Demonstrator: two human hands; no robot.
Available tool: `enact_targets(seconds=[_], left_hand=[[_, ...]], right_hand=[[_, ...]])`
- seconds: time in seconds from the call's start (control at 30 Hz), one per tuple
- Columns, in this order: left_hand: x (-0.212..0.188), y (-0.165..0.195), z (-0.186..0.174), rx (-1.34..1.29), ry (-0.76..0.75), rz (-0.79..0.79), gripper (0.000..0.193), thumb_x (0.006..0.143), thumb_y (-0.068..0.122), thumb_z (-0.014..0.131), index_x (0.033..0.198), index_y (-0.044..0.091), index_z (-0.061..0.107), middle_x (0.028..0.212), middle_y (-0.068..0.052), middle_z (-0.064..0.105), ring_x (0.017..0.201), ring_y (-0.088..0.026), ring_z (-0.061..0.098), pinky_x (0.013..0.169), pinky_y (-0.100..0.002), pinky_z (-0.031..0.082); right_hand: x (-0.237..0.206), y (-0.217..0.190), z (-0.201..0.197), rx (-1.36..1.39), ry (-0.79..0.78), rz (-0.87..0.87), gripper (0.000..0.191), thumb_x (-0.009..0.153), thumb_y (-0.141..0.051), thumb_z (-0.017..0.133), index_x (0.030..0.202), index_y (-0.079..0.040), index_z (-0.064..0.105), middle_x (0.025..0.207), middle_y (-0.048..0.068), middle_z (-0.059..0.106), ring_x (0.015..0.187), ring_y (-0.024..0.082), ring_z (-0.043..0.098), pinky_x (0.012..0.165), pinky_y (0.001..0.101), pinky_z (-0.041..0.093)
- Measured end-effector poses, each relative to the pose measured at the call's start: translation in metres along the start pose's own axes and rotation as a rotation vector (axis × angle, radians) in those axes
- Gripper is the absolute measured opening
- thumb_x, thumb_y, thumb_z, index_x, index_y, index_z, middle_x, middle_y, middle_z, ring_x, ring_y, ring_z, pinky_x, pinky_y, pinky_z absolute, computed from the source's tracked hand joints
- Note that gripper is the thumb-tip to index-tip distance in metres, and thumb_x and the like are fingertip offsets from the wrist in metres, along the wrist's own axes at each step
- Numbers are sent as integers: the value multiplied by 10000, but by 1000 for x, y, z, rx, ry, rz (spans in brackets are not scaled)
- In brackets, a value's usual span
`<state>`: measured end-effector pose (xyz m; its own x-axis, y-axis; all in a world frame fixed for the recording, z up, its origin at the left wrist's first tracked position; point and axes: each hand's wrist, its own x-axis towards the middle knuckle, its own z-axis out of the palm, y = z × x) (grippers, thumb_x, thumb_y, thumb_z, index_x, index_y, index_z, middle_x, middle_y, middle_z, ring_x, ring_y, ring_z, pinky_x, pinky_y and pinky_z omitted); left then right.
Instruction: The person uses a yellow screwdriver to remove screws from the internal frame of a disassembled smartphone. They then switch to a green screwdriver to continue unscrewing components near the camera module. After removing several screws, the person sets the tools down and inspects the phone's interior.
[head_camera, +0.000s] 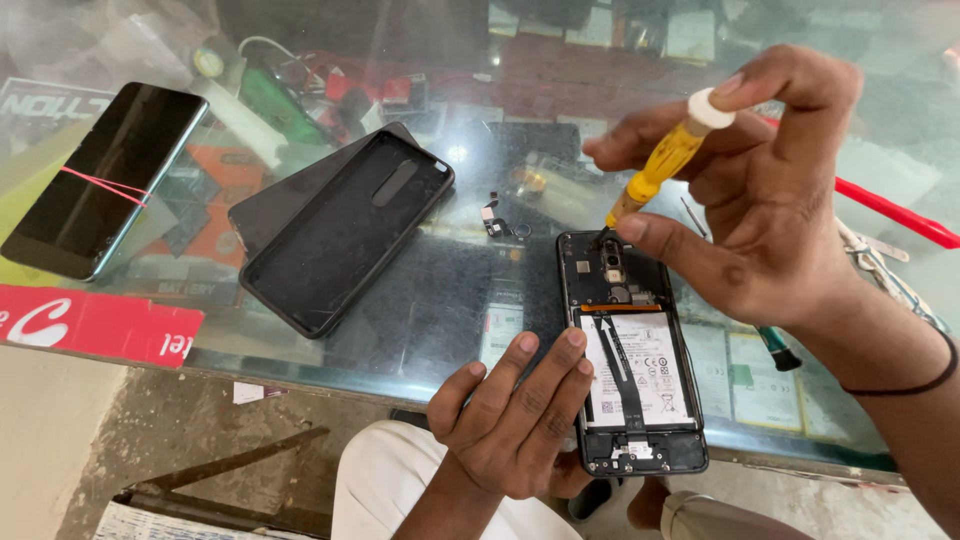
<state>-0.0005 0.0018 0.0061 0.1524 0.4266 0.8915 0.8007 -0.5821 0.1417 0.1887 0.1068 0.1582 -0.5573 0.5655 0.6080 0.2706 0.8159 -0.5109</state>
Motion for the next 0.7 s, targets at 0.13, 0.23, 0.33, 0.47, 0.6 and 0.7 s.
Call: enact_targets(seconds=[0.13,0.23,0.33,0.47,0.6,0.7], left_hand=[[-2,0,1,-13,-12,-8,659,1110,531,219,1194,190,776,1239,42,788,1280,-135,598,1120,-335,281],[-3,1,1,-27,-13,-11,653,1102,524,219,1192,191,774,1233,42,788,1281,-132,596,1119,-340,279],[-2,1,1,-17,-17,-4,663,1101,526,212,1198,184,772,1237,36,786,1283,-135,591,1120,-337,278],[-2,-1,-1,-13,-24,-2,652,1107,531,227,1200,190,774,1243,40,788,1280,-140,597,1120,-336,282],[-1,0,0,-18,-15,1,660,1102,524,208,1193,193,772,1235,39,787,1275,-132,601,1114,-334,284],[0,0,0,-20,2,5,670,1099,512,192,1194,188,770,1232,33,784,1272,-135,603,1114,-332,289]], right_hand=[[-1,3,1,73,-3,112,664,867,104,708,1229,-101,191,1036,208,644,977,249,734,840,330,667],[-5,7,5,-26,88,49,795,790,49,812,1223,-131,170,1044,240,609,932,261,707,783,313,649],[-8,12,3,21,20,-71,723,846,110,711,1243,-119,151,1073,278,590,997,303,690,875,356,651],[-10,14,4,14,37,11,751,889,79,782,1245,-123,153,1046,226,557,942,219,732,778,274,674],[-7,13,3,40,48,62,793,830,47,833,1226,-123,167,1052,202,615,940,229,725,793,318,654],[-6,7,-3,182,-78,97,572,924,125,606,1230,-74,166,1192,244,626,1083,290,735,926,392,681]])
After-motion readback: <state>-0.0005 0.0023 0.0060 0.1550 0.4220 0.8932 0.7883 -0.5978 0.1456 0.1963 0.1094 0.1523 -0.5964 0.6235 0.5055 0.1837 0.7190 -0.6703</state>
